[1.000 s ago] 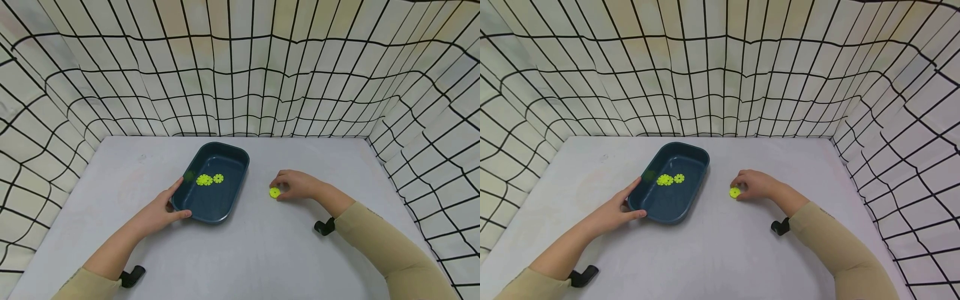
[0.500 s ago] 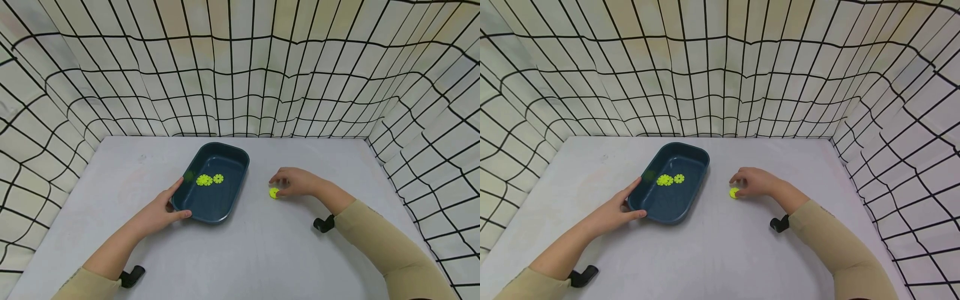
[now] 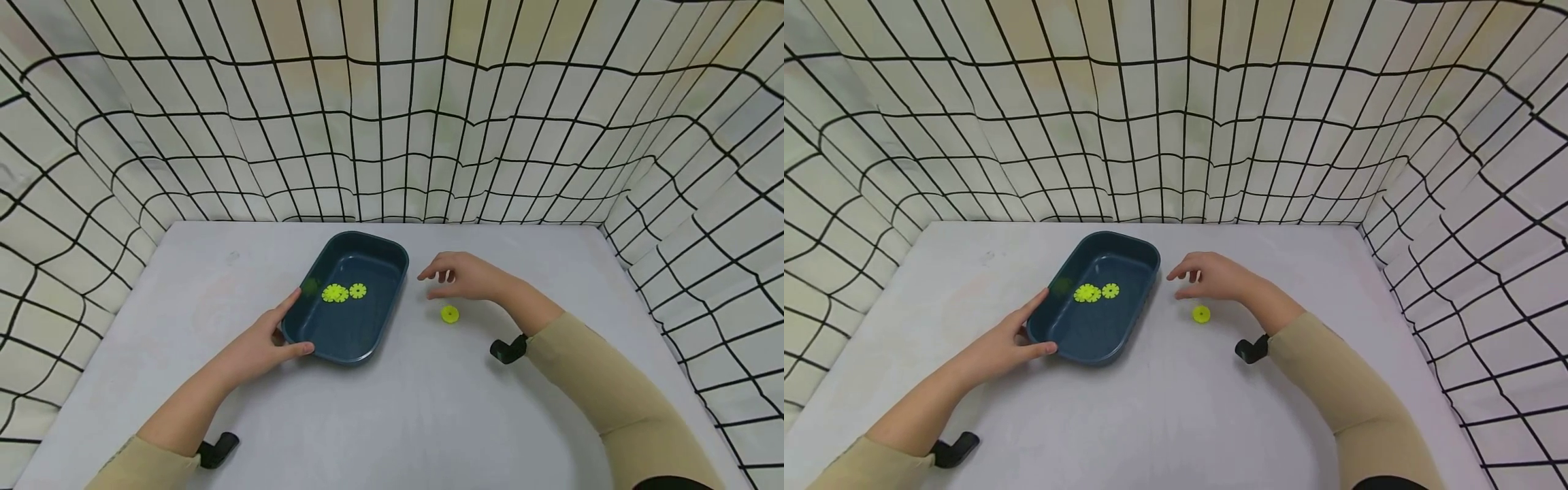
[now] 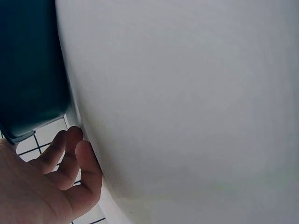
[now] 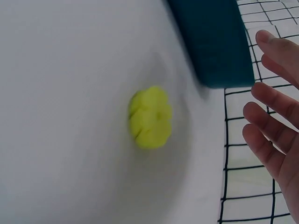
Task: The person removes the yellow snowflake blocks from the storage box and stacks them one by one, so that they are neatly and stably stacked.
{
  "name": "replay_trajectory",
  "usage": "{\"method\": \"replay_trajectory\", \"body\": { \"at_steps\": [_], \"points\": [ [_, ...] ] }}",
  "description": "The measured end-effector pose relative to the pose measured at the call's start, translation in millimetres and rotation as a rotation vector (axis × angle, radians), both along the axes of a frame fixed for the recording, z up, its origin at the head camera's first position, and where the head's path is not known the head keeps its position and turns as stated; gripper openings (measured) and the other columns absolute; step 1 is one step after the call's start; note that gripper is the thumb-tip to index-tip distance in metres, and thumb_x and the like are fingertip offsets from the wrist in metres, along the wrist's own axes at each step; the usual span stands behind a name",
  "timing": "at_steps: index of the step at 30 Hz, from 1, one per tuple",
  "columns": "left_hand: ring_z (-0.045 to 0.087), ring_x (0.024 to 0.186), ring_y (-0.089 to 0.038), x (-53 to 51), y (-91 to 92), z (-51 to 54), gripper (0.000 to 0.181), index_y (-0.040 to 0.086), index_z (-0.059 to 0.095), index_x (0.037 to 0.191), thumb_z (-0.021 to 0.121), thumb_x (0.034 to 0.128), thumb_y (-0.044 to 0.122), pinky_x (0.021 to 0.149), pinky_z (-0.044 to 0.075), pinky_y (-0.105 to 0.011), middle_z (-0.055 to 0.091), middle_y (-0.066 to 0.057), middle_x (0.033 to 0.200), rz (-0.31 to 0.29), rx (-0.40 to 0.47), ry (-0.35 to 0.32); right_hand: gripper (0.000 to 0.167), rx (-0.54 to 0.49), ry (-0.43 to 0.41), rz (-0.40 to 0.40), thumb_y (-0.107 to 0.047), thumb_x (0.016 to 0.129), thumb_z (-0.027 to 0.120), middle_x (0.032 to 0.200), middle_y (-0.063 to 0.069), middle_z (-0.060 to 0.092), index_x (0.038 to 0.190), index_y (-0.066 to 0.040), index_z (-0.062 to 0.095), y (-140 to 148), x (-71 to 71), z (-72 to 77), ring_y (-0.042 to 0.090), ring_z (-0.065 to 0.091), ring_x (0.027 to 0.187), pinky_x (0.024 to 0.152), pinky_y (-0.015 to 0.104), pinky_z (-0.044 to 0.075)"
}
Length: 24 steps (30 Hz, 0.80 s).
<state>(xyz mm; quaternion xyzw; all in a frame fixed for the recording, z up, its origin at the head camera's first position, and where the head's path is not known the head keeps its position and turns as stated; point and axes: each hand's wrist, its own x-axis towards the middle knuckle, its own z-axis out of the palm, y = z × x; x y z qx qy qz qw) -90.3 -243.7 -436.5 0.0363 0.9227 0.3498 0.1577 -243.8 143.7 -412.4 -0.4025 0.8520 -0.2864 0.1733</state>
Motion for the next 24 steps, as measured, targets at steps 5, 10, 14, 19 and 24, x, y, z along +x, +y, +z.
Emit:
{"method": "replay_trajectory", "body": {
  "at_steps": [5, 10, 14, 19, 24],
  "points": [
    [0.055, 0.105, -0.032, -0.3, -0.2, 0.3, 0.109, 0.023, 0.004, 0.161, 0.074, 0.0842, 0.055, 0.082, 0.048, -0.042, 0.031, -0.028, 0.148, 0.003, -0.006, 0.004, 0.037, -0.033, 0.002, 0.011, -0.025, 0.089, 0.077, 0.117, 0.009, 0.066, 0.123, -0.013, 0.071, -24.2, -5.6, 11.9, 0.023, 0.06, 0.1, 0.089, 0.042, 0.05],
    [0.055, 0.104, -0.032, 0.1, -0.6, 1.2, 0.109, 0.022, 0.004, 0.161, 0.074, 0.084, 0.055, 0.082, 0.049, -0.042, 0.031, -0.029, 0.147, -0.002, -0.004, 0.011, 0.036, -0.053, 0.021, 0.026, -0.029, 0.089, 0.077, 0.111, 0.002, 0.066, 0.122, -0.017, 0.072, -53.5, -9.5, 21.5, 0.016, 0.059, 0.095, 0.086, 0.036, 0.05],
    [0.055, 0.103, -0.031, 0.2, -0.1, 1.2, 0.109, 0.022, 0.004, 0.161, 0.074, 0.0844, 0.054, 0.082, 0.048, -0.042, 0.031, -0.029, 0.147, -0.005, 0.002, 0.014, 0.035, -0.05, 0.015, 0.034, -0.033, 0.088, 0.077, 0.105, -0.002, 0.064, 0.121, -0.022, 0.072, -75.1, -11.9, 25.5, 0.012, 0.057, 0.089, 0.079, 0.028, 0.049],
    [0.055, 0.101, -0.03, -0.5, 0.9, 0.4, 0.108, 0.021, 0.005, 0.161, 0.073, 0.0844, 0.055, 0.08, 0.048, -0.041, 0.033, -0.028, 0.146, -0.013, 0.004, 0.014, 0.035, -0.015, 0.01, 0.056, -0.034, 0.089, 0.076, 0.112, 0.006, 0.066, 0.122, -0.022, 0.072, -95.5, -16.6, 22.9, 0.012, 0.055, 0.089, 0.077, 0.027, 0.047],
    [0.054, 0.102, -0.03, -1.2, 0.6, -1.1, 0.107, 0.022, 0.004, 0.161, 0.073, 0.0853, 0.054, 0.081, 0.048, -0.042, 0.032, -0.028, 0.146, -0.015, 0.002, 0.008, 0.04, 0.066, 0.005, 0.097, -0.034, 0.09, 0.075, 0.117, 0.006, 0.065, 0.127, -0.017, 0.069, -110.7, -20.1, 14.7, 0.012, 0.056, 0.093, 0.081, 0.027, 0.047]
  ]
}}
